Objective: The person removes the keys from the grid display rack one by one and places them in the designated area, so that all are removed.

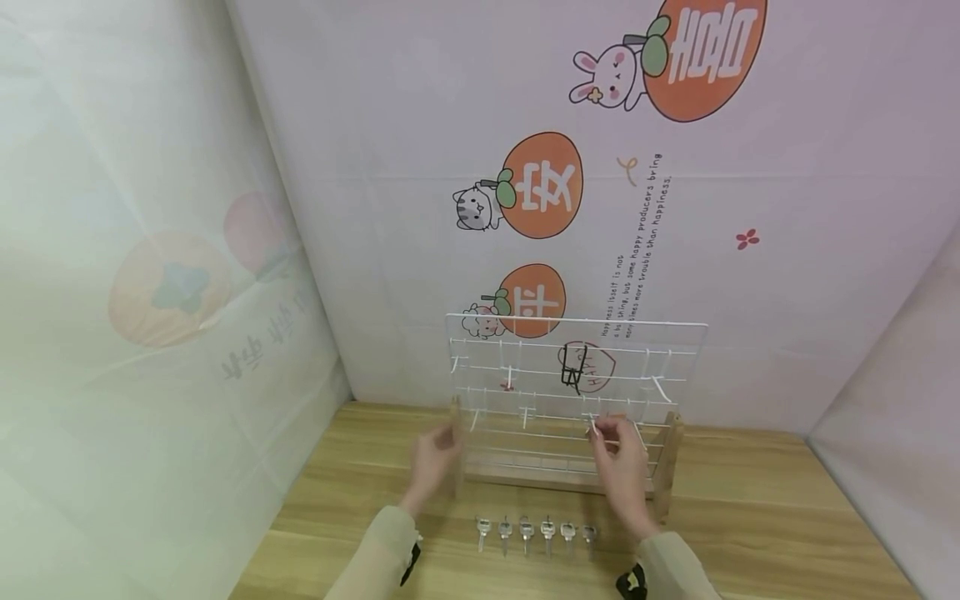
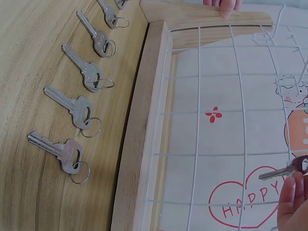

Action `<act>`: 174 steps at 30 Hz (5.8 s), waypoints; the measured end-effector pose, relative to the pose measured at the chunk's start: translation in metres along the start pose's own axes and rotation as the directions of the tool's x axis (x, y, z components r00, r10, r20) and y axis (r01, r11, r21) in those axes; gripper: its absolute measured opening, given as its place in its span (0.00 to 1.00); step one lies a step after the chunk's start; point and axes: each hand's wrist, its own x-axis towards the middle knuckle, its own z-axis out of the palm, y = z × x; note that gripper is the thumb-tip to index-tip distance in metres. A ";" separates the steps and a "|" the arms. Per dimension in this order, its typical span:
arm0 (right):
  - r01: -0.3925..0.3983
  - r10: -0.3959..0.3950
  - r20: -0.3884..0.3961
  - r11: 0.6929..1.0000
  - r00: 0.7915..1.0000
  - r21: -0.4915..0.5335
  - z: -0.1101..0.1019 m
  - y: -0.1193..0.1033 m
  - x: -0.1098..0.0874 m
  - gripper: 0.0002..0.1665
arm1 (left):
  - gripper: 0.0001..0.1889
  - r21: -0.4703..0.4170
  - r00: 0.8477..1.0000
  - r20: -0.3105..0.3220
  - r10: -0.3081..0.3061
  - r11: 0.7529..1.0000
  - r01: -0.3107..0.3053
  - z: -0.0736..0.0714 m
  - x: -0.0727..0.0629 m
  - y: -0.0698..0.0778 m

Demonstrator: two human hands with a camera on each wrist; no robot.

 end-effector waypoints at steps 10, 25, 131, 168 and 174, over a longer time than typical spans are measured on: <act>0.012 -0.012 0.003 1.000 1.000 0.020 -0.005 -0.002 -0.005 0.05 | 0.19 -0.009 1.000 0.012 -0.004 1.000 0.004 0.000 -0.001 -0.001; -0.002 0.002 0.025 1.000 1.000 -0.003 -0.016 -0.002 -0.012 0.05 | 0.19 -0.031 1.000 0.017 0.016 0.999 -0.015 0.000 0.000 0.001; -0.143 0.292 0.409 0.923 0.865 -0.356 -0.053 0.098 -0.069 0.02 | 0.20 0.016 1.000 -0.025 0.019 1.000 -0.018 0.003 0.001 -0.003; -0.104 0.265 0.414 0.923 0.871 -0.372 -0.051 0.096 -0.072 0.03 | 0.19 0.018 1.000 -0.015 -0.009 1.000 0.010 0.004 0.001 -0.004; -0.093 0.256 0.418 0.924 0.872 -0.370 -0.052 0.098 -0.072 0.02 | 0.19 0.019 1.000 -0.010 -0.012 1.000 0.012 0.004 0.002 -0.007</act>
